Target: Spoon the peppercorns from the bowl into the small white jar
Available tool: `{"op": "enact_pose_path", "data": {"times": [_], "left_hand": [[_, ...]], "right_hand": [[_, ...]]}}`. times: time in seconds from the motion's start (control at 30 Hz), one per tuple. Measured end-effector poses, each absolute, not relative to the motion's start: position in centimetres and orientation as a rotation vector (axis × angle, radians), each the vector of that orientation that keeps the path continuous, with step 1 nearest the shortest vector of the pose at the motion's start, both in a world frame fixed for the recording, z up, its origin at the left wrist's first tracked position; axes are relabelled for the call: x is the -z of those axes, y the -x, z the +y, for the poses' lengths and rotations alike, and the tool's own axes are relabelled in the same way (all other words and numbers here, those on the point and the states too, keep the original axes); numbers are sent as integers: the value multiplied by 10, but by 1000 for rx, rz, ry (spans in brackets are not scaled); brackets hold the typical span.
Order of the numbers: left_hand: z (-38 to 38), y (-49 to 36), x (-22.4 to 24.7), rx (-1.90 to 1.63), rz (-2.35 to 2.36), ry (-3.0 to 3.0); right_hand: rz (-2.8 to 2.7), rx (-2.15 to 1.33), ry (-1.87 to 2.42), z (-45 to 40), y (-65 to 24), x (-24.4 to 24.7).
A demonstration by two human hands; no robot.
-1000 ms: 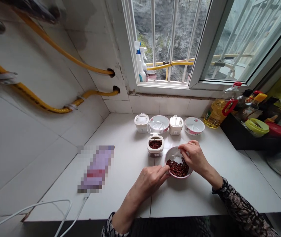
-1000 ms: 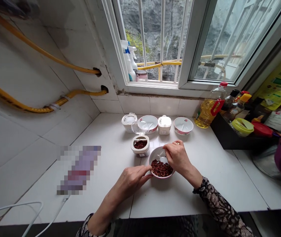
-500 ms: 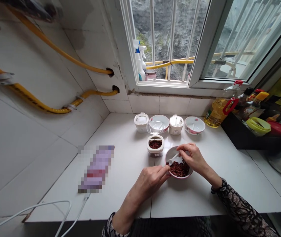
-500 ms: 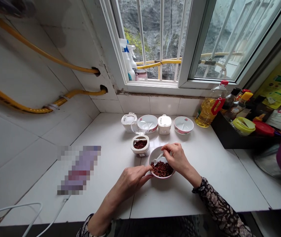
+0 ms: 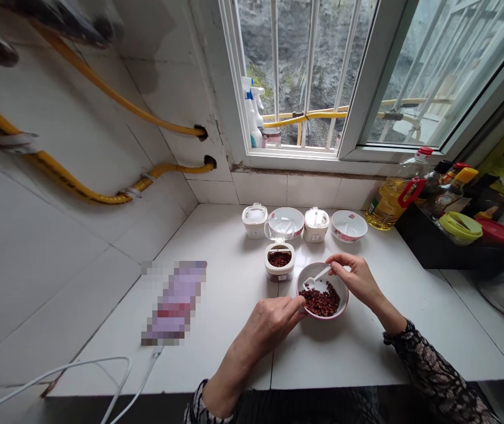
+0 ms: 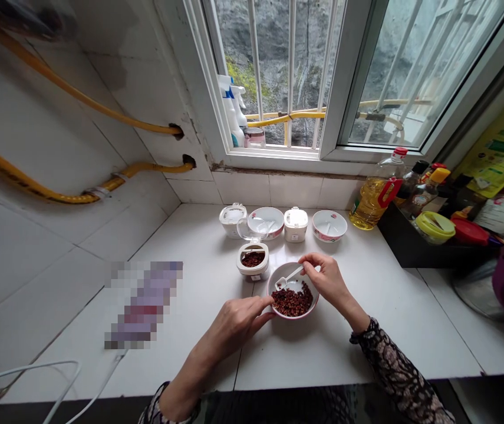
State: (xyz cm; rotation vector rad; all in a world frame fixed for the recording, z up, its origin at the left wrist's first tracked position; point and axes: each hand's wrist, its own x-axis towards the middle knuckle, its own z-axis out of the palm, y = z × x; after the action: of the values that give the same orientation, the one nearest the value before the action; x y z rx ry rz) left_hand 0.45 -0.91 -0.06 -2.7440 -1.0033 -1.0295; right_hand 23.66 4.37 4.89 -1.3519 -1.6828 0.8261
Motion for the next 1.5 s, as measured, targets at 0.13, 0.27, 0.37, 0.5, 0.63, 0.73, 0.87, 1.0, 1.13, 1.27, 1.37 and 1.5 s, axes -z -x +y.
{"op": "enact_pose_path", "data": {"times": [0.13, 0.27, 0.37, 0.5, 0.63, 0.73, 0.87, 1.0, 1.13, 1.27, 1.37, 1.5], "left_hand": [[-10, -4, 1, 1015, -1015, 2768], [-10, -4, 2, 1007, -1031, 2764], [-9, -4, 3, 1018, -1033, 2757], [-9, -5, 1, 1016, -1048, 2762], [-10, -6, 0, 1031, -1048, 2753], [-10, -6, -1, 1035, -1033, 2755], [-10, -5, -1, 1030, -1017, 2758], [-10, -4, -1, 1030, -1019, 2770], [-10, -4, 0, 1017, -1042, 2792], [-10, -4, 3, 1003, -1046, 2789], [-10, -3, 3, 1010, -1041, 2789], [-10, -3, 2, 1019, -1033, 2787]], "right_hand": [[-1578, -932, 1307, 53, -235, -57], [-1635, -749, 1179, 59, -220, -71], [-1815, -394, 1076, 57, -201, -76], [-2122, -73, 948, 52, -185, -75], [-2079, 7, 945, 47, -198, -81], [-2043, 60, 1023, 43, -219, -82], [-2183, 128, 1167, 40, -240, -67], [-2237, 137, 1254, 39, -240, -48], [-2198, -100, 1218, 40, -229, -40], [-2132, -296, 1217, 41, -225, -39], [-2053, -384, 1253, 41, -227, -39], [-1888, -570, 1297, 41, -229, -42]]}}
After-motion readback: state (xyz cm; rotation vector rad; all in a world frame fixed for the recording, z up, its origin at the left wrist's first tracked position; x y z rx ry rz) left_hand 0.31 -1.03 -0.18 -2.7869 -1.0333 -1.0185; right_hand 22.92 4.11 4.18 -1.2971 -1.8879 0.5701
